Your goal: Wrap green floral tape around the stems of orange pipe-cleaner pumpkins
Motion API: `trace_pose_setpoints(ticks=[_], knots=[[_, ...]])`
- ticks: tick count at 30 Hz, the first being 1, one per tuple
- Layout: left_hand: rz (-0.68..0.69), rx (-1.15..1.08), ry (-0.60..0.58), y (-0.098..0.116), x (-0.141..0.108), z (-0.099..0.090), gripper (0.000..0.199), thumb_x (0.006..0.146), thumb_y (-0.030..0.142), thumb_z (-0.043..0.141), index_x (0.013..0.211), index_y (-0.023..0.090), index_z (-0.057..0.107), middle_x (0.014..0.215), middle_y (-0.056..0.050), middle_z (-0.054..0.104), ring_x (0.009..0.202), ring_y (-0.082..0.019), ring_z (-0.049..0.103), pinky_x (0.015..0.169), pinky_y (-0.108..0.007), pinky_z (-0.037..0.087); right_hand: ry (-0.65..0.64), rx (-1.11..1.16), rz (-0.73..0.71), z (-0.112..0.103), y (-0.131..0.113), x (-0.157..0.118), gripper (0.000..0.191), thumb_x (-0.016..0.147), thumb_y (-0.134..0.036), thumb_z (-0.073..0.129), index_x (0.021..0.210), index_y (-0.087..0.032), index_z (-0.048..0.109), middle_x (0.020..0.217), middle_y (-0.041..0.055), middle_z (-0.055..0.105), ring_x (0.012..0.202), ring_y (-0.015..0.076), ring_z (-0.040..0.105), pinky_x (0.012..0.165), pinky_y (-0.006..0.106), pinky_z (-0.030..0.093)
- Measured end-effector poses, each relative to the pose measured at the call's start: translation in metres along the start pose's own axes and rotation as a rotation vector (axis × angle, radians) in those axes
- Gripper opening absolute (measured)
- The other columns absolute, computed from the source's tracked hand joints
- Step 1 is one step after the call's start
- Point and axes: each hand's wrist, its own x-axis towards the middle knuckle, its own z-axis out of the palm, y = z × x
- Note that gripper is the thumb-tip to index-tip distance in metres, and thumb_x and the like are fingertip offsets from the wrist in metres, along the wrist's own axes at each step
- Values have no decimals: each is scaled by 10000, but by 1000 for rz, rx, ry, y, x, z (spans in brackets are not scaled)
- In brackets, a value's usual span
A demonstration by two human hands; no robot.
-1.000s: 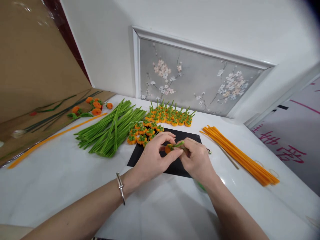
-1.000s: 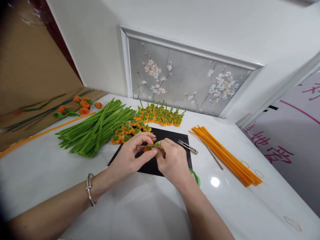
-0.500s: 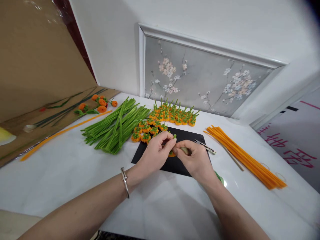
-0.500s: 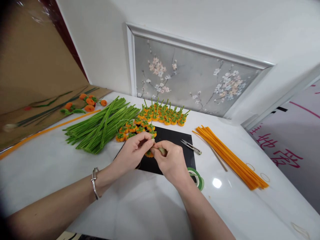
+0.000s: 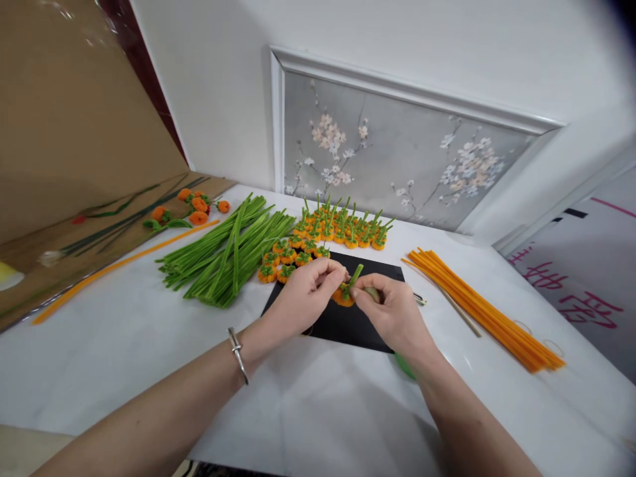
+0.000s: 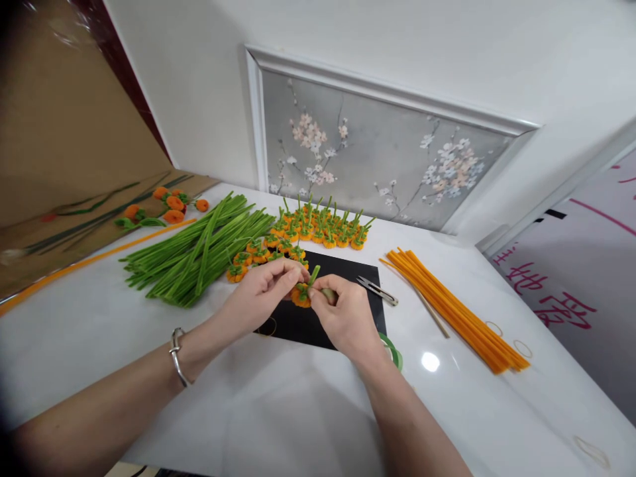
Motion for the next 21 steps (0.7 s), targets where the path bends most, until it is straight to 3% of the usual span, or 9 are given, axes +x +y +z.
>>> trace_pose_setpoints(ticks=[3,6,13,16,21], knots=[[106,133,13,-2,0,1,146,856,200,538,740,163,618,885,-46,644,837,-163,584,742,-279,446,44,-39,-17,2,0,2,139,749,-259,560,680,-153,616,513,-66,337,483,80,292,449,212,268],[110,122,-10,-4,-1,3,94,816,179,591,746,162,652,877,-44,647,842,-163,593,759,-284,454,83,-92,-44,6,0,1,115,728,-215,552,676,-152,633,513,-65,357,491,82,318,472,207,300],[-195,-244,-111,-3,2,-1,259,760,309,677,597,133,581,720,-2,579,637,-98,534,589,-229,405,90,-186,-139,9,-3,-4,133,755,-212,536,708,-154,646,540,-45,419,503,89,350,474,212,308],[-236,-281,-155,-3,1,0,274,771,328,663,608,132,563,664,15,539,597,-86,489,556,-223,366,19,-119,-72,7,-3,-4,142,759,-233,547,741,-149,660,540,-43,425,497,88,338,459,216,289],[-188,-202,-164,-3,-3,3,296,840,302,559,589,148,520,612,34,482,560,-83,417,542,-232,324,-158,135,134,1,-3,-3,206,762,-339,607,731,-139,644,537,-54,381,508,83,293,461,222,244]])
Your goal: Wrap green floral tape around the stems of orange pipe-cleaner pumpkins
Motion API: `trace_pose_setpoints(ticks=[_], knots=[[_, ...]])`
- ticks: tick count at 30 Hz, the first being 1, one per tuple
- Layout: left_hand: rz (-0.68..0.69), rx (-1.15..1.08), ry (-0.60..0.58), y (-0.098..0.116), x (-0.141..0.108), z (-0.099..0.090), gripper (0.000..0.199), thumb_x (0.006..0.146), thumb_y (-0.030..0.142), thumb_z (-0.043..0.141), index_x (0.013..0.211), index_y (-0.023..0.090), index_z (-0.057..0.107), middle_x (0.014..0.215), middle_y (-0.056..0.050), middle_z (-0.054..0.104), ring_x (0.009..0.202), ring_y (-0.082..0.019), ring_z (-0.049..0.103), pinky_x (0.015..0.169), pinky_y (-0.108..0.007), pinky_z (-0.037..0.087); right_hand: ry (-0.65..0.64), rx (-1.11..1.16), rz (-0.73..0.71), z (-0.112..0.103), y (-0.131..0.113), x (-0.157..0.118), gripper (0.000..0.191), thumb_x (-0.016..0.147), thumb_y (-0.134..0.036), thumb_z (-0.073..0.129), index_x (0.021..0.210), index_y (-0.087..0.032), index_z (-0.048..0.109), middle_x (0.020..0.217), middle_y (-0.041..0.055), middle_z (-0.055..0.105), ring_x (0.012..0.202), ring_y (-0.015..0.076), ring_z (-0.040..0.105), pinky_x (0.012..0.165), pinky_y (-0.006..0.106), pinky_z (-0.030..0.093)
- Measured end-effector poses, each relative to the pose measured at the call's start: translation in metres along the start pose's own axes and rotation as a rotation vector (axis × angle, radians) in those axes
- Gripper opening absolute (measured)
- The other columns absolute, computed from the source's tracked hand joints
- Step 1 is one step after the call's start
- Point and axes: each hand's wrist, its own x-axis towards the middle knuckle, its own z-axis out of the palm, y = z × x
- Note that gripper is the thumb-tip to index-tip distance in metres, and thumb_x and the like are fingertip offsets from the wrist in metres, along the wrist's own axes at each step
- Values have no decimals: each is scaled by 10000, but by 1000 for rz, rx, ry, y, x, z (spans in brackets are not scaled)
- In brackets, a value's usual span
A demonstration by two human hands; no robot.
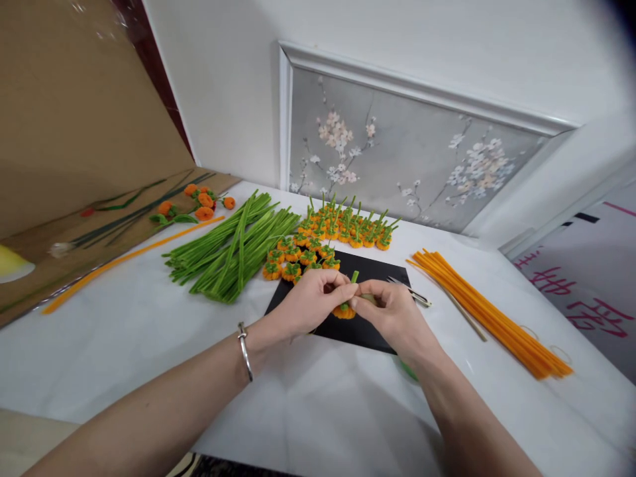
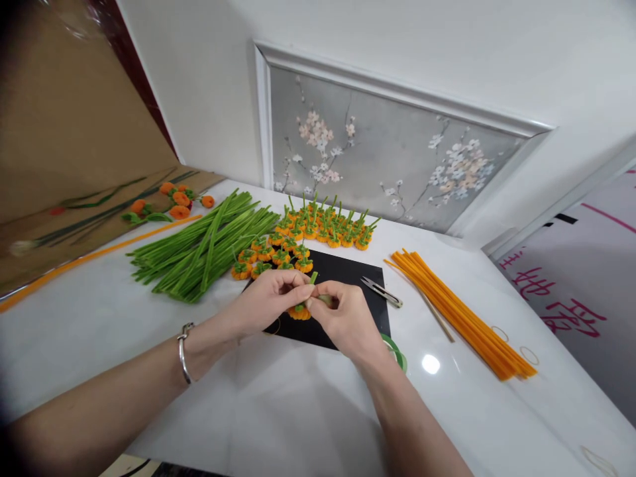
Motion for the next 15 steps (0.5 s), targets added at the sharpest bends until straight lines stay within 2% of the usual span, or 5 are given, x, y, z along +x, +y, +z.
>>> trace_pose_setpoints(ticks=[5,8,11,15], knots=[[61,184,80,1,0,-1,259,862,284,512,644,152,560,638,25,489,574,-97,397,536,-243,297,-81,174,53,-6,-2,-1,248,765,-369,642,859,-143,680,623,-32,467,558,85,310,504,231,238],[93,234,99,3,0,-2,264,866,285,514,642,151,552,663,19,498,590,-98,403,547,-244,304,-104,257,61,-8,-2,-1,249,772,-376,643,860,-146,685,595,-44,411,539,80,259,490,240,194],[102,203,51,6,0,-4,268,861,296,537,639,147,550,679,14,507,608,-97,425,565,-240,331,-135,352,101,-10,-1,0,225,772,-368,645,798,-147,673,558,-65,329,507,70,190,475,250,149],[96,101,-39,9,1,-7,256,823,311,600,635,144,556,678,18,500,619,-97,442,573,-234,354,-176,439,137,-13,1,2,188,742,-325,668,789,-143,672,542,-77,313,494,62,158,471,258,113]])
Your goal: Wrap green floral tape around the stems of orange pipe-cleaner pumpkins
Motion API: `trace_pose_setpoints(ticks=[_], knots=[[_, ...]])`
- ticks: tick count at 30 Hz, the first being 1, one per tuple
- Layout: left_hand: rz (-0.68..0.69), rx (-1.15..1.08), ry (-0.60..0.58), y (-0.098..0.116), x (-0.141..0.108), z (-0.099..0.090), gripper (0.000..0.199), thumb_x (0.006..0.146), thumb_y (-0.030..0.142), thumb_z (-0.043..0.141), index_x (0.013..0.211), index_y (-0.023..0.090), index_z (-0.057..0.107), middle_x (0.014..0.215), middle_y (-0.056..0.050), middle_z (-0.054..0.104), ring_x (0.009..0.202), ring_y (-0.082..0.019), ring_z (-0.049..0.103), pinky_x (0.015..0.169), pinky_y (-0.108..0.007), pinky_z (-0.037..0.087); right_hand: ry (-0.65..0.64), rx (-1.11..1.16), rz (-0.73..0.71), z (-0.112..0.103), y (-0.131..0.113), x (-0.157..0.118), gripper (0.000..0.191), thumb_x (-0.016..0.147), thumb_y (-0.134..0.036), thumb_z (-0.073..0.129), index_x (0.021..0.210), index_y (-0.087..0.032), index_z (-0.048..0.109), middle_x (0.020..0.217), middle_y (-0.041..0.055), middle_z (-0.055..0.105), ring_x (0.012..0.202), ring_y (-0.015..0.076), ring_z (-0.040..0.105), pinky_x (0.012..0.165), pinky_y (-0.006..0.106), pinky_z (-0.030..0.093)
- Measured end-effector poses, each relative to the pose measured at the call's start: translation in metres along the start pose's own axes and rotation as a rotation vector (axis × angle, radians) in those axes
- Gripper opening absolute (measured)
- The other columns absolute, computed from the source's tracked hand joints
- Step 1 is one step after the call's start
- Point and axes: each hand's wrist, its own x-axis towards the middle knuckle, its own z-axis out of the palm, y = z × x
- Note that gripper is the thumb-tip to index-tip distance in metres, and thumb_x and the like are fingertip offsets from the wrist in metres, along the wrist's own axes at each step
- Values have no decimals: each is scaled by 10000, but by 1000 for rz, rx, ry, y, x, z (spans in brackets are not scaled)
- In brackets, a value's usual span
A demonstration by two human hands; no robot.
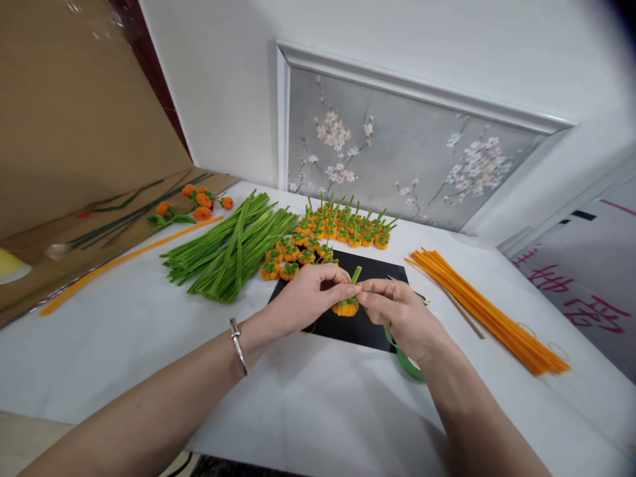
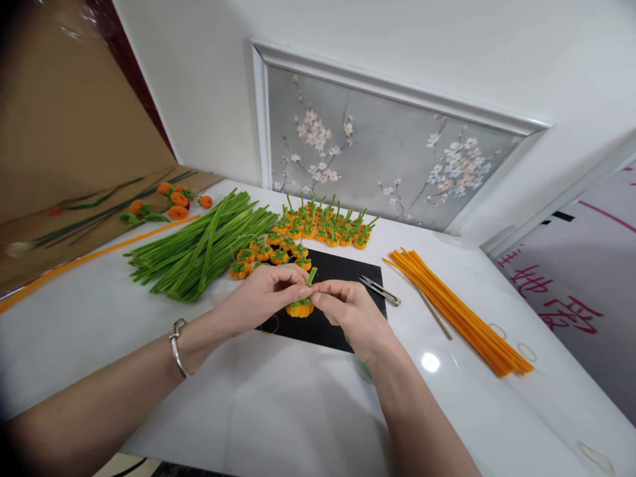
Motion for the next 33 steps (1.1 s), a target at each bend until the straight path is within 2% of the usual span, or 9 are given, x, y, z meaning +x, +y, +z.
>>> trace_pose_setpoints(ticks=[4,8,11,15,19,24,28,33], knots=[[-11,-7,-64,3,1,-7,203,749,246,674,607,144,570,675,22,518,634,-100,461,594,-236,373,-37,13,10,-3,0,1,177,729,-312,654,772,-141,674,520,-78,320,487,63,155,476,263,112],[-3,41,-100,2,3,-12,169,727,189,672,583,145,593,695,21,541,657,-103,485,612,-238,387,-25,-116,-11,-1,-3,0,198,742,-339,636,790,-150,669,556,-56,399,500,73,224,484,256,163],[7,68,-91,-1,4,-13,148,726,179,665,589,147,618,750,7,574,704,-115,521,659,-252,414,1,-277,-82,0,-8,-3,216,766,-355,613,845,-157,645,629,-34,468,552,89,325,516,245,245],[15,73,-72,-1,4,-14,164,734,216,673,589,153,629,808,-10,586,752,-131,541,710,-281,435,39,-409,-179,-4,-11,-5,294,791,-353,597,1022,-175,560,615,-59,429,554,100,369,509,230,285],[5,29,-43,2,3,-14,173,740,252,691,609,155,631,861,-18,568,802,-138,552,755,-296,441,74,-484,-282,-7,-9,-5,267,839,-369,561,1032,-184,564,590,-62,415,520,98,351,486,227,289],[24,22,-73,3,3,-14,168,743,227,694,612,151,621,917,-40,588,858,-158,577,808,-323,450,198,-722,-415,-7,-4,-4,244,841,-301,578,1068,-219,610,687,-22,549,522,101,415,511,237,345],[54,137,-67,5,3,-14,159,751,163,667,603,151,613,916,-32,603,840,-146,590,798,-295,454,216,-896,-477,-11,-3,-3,229,844,-255,589,1068,-236,628,732,-10,624,606,128,529,621,260,421],[103,305,-77,1,3,-9,184,800,139,601,617,155,610,986,-30,611,835,-138,598,775,-277,457,217,-833,-550,-14,-4,-2,208,848,-241,596,1053,-226,627,971,33,682,902,181,616,813,303,457]])
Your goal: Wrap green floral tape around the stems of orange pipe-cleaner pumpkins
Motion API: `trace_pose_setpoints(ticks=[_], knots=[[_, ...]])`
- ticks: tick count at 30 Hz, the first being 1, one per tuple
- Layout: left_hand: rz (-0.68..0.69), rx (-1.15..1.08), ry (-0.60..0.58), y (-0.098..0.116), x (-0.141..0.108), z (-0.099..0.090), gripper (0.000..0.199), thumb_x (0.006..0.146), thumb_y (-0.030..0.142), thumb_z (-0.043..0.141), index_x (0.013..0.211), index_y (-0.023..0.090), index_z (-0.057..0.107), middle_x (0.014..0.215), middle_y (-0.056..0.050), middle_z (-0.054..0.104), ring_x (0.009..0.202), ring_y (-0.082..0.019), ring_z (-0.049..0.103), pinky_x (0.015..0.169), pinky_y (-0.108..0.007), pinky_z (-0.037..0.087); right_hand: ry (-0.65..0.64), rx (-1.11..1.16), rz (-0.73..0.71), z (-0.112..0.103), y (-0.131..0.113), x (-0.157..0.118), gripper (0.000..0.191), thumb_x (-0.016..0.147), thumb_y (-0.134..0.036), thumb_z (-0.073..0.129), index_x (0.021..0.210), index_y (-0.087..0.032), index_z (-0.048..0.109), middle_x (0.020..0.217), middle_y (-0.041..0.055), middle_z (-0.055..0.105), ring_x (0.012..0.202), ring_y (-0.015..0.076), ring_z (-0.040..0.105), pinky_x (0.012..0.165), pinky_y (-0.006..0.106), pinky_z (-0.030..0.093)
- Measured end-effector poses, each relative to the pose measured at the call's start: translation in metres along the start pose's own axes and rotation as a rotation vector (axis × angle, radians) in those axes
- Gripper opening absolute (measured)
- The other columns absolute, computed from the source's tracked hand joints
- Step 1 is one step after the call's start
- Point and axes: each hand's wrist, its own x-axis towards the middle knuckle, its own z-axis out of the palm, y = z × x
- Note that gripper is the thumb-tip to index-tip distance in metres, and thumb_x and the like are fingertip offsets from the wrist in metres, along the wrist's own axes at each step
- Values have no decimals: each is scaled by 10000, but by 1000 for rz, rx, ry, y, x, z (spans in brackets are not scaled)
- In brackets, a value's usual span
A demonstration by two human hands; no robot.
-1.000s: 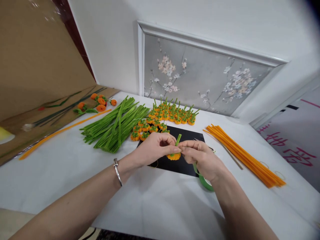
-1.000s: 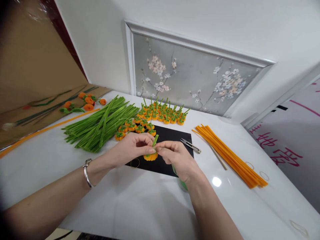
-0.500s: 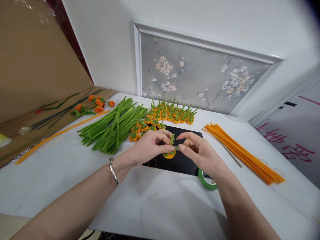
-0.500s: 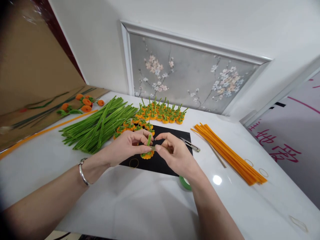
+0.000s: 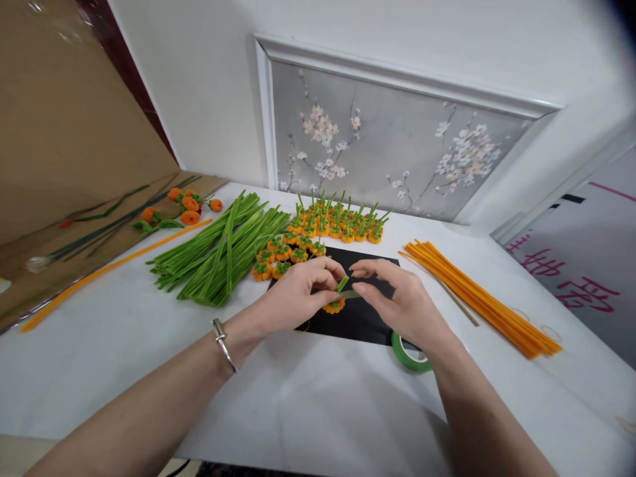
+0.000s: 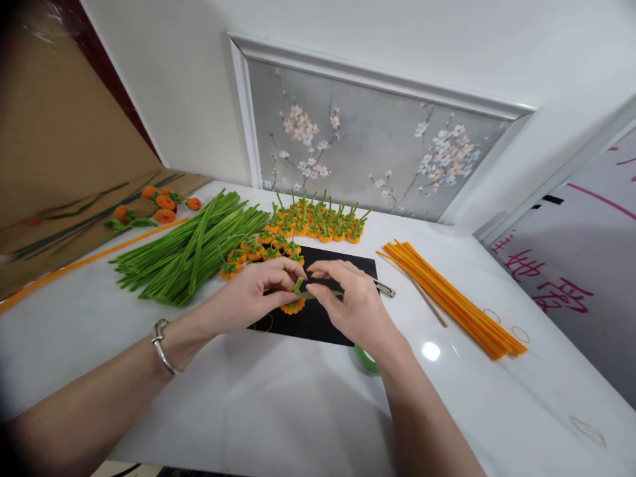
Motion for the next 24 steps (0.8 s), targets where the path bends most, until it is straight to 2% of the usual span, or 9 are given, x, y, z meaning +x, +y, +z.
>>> trace_pose_setpoints(ticks=[3,6,9,16,19,22,24], knots=[[50,38,-33,-3,-1,4,185,833,149,564,655,162,614,1037,-40,604,896,-151,601,806,-283,464,-24,29,-23,4,-4,0,168,851,-243,600,1015,-230,633,937,31,683,867,177,621,798,304,447],[80,62,-52,-5,-2,7,195,843,154,545,662,168,614,1039,-40,598,901,-150,599,811,-280,467,-82,-46,-52,10,-7,0,49,856,-220,600,862,-228,648,806,2,684,739,154,612,734,291,408],[85,98,-38,-7,-2,9,168,823,162,564,665,171,623,1021,-34,600,889,-150,596,811,-282,463,-81,-141,-72,16,-7,0,129,872,-206,575,755,-213,630,752,-6,686,671,138,592,697,288,366],[15,98,-25,-13,-2,13,122,771,192,610,652,166,610,969,-33,591,828,-154,589,757,-285,465,-14,-281,-115,27,-10,0,180,866,-253,580,696,-197,602,725,12,667,667,149,572,673,302,324],[-15,38,-39,-11,-1,11,152,770,195,610,624,161,587,961,-27,576,804,-140,579,723,-269,460,-30,-138,-17,26,-9,0,184,860,-288,585,699,-198,583,707,11,642,659,145,559,646,281,359],[-37,-46,-73,-7,0,6,187,765,209,632,598,155,568,982,-24,562,798,-127,572,727,-263,454,-107,158,97,17,-2,1,169,897,-363,514,881,-205,572,802,13,630,685,133,555,596,243,395],[-49,-57,-78,-4,1,2,206,749,212,653,576,151,558,993,-25,559,807,-128,570,747,-269,449,-162,245,138,10,3,1,224,925,-396,448,979,-203,547,862,19,622,708,126,544,607,236,408]])
